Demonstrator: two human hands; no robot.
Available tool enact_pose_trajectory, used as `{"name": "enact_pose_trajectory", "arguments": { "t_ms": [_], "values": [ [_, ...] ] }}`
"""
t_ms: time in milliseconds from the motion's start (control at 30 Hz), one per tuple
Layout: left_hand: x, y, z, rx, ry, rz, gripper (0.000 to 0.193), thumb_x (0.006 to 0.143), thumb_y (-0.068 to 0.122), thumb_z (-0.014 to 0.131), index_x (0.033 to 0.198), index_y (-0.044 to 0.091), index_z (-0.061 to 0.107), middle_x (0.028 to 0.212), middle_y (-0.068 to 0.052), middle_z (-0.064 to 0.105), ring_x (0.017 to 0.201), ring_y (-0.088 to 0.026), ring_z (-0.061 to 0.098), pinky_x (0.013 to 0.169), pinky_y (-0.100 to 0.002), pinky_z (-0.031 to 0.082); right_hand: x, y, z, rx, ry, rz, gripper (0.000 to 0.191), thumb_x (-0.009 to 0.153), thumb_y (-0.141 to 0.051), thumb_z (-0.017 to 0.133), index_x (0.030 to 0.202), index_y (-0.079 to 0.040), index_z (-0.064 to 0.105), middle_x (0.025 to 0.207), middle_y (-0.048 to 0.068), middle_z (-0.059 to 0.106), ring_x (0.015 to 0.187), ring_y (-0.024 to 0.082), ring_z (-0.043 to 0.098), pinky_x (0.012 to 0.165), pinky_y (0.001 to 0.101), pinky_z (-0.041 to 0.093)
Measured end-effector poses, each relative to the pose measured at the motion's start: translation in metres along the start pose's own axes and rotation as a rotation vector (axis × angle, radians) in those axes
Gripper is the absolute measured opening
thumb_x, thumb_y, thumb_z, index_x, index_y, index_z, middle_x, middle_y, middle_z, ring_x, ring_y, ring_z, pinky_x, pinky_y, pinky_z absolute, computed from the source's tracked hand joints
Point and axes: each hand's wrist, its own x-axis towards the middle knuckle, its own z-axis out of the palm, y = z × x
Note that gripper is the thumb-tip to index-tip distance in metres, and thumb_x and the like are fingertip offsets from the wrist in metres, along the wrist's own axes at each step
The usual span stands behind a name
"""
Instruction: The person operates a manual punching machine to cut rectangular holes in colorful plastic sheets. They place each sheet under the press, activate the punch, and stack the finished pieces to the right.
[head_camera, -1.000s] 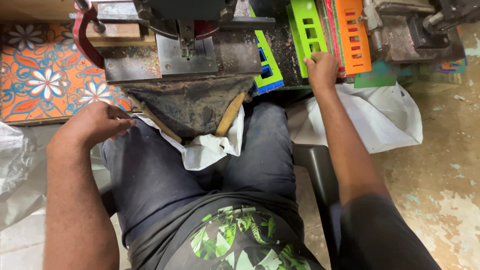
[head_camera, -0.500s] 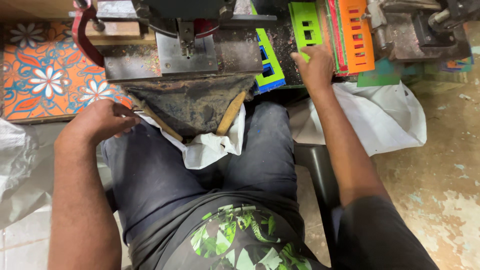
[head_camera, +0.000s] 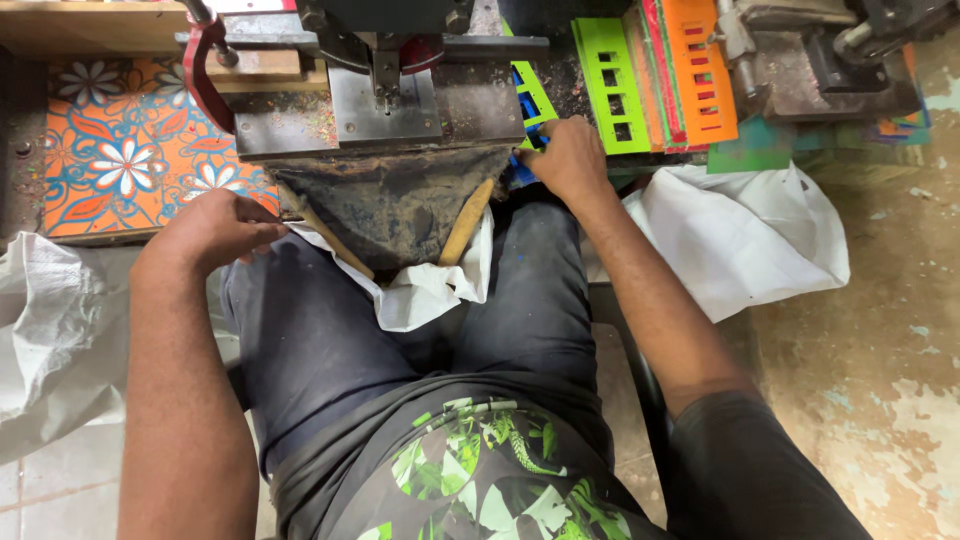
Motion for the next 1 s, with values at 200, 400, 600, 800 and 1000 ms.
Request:
{"name": "enact_pose_trajectory", "arguments": {
  "t_ms": [200,400,600,800,1000],
  "values": [
    [-0.008,0.003,0.001,-0.008,-0.017,-0.039,0.034,0.086,0.035,0.077,0.095,0.003,0.084,0.072,-0.015,0.076,0.066,-0.026,0.07,0.066,-0.042,0.056,-0.001,0.066,-0.016,0.9,-0.055,0.392,0.04,0.084,-0.033,0.085,0.104,0.001,0.079,0.095,0.015,0.074,0.078,0.026,0.069,0.075,0.0476,0.06],
    [-0.011,0.001,0.006,-0.06,-0.027,0.006,0.034,0.085,0.033,0.076,0.095,0.001,0.082,0.077,-0.012,0.079,0.067,-0.024,0.074,0.067,-0.04,0.059,-0.085,0.115,-0.086,1.822,0.043,0.417,0.038,0.092,-0.023,0.073,0.122,-0.001,0.07,0.122,0.018,0.06,0.116,0.034,0.066,0.101,0.049,0.061],
    [-0.016,0.017,0.01,-0.085,-0.072,0.037,0.03,0.086,0.029,0.073,0.093,0.001,0.082,0.079,-0.011,0.079,0.067,-0.022,0.074,0.066,-0.038,0.06,-0.132,0.097,-0.121,1.199,0.094,-0.151,0.021,0.093,0.004,0.073,0.113,0.005,0.073,0.154,0.023,0.056,0.142,0.036,0.059,0.117,0.0478,0.054],
    [-0.035,0.065,0.015,-0.085,-0.178,0.102,0.032,0.087,0.034,0.074,0.085,0.003,0.08,0.074,-0.01,0.078,0.062,-0.021,0.073,0.062,-0.037,0.06,-0.114,0.067,-0.107,0.942,-0.141,-0.373,0.035,0.077,0.004,0.081,0.111,0.0,0.074,0.164,0.02,0.043,0.155,0.032,0.042,0.127,0.0423,0.036],
    [-0.05,0.112,0.04,-0.043,-0.13,0.467,0.029,0.086,0.03,0.073,0.083,0.002,0.079,0.074,-0.015,0.075,0.066,-0.028,0.072,0.063,-0.039,0.058,-0.071,0.047,-0.104,0.404,-0.085,-0.389,0.036,0.076,-0.004,0.086,0.111,-0.008,0.079,0.161,0.019,0.045,0.149,0.033,0.043,0.117,0.0426,0.041]
  ]
}}
